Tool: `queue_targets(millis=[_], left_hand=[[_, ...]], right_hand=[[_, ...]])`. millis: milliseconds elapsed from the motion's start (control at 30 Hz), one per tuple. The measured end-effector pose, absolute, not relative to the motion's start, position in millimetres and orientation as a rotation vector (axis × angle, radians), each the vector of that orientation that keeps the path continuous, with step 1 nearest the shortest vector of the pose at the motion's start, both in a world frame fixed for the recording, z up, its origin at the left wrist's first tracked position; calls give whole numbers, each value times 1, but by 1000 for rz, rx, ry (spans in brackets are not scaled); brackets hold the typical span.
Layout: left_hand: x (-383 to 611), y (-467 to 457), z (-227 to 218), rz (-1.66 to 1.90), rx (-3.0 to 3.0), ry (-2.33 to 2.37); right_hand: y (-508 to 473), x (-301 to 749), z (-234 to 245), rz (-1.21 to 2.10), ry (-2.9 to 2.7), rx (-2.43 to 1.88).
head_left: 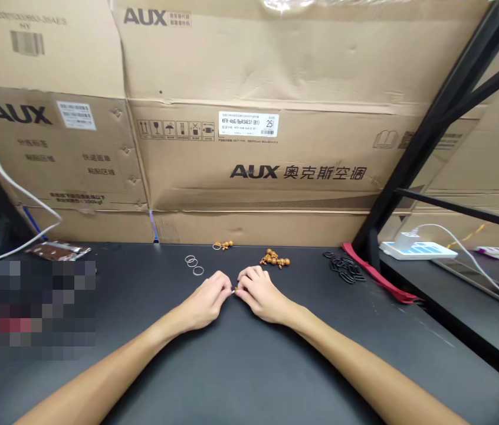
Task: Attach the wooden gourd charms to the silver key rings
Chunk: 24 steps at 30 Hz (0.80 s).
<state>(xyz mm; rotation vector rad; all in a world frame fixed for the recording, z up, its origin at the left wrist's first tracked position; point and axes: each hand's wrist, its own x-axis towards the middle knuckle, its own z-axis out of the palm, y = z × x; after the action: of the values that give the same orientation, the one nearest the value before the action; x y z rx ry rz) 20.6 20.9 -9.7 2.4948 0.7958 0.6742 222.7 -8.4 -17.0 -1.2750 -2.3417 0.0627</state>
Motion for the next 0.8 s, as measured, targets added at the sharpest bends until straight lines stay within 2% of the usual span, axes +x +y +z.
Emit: queue_targets(millis=[533, 800], left_hand=[[19, 16, -1, 573, 2644, 698], [21, 12, -7, 732, 2713, 872]], right_hand=[[-8, 228, -17, 50, -2340, -1270], [-9, 225, -16, 76, -2337, -1191]])
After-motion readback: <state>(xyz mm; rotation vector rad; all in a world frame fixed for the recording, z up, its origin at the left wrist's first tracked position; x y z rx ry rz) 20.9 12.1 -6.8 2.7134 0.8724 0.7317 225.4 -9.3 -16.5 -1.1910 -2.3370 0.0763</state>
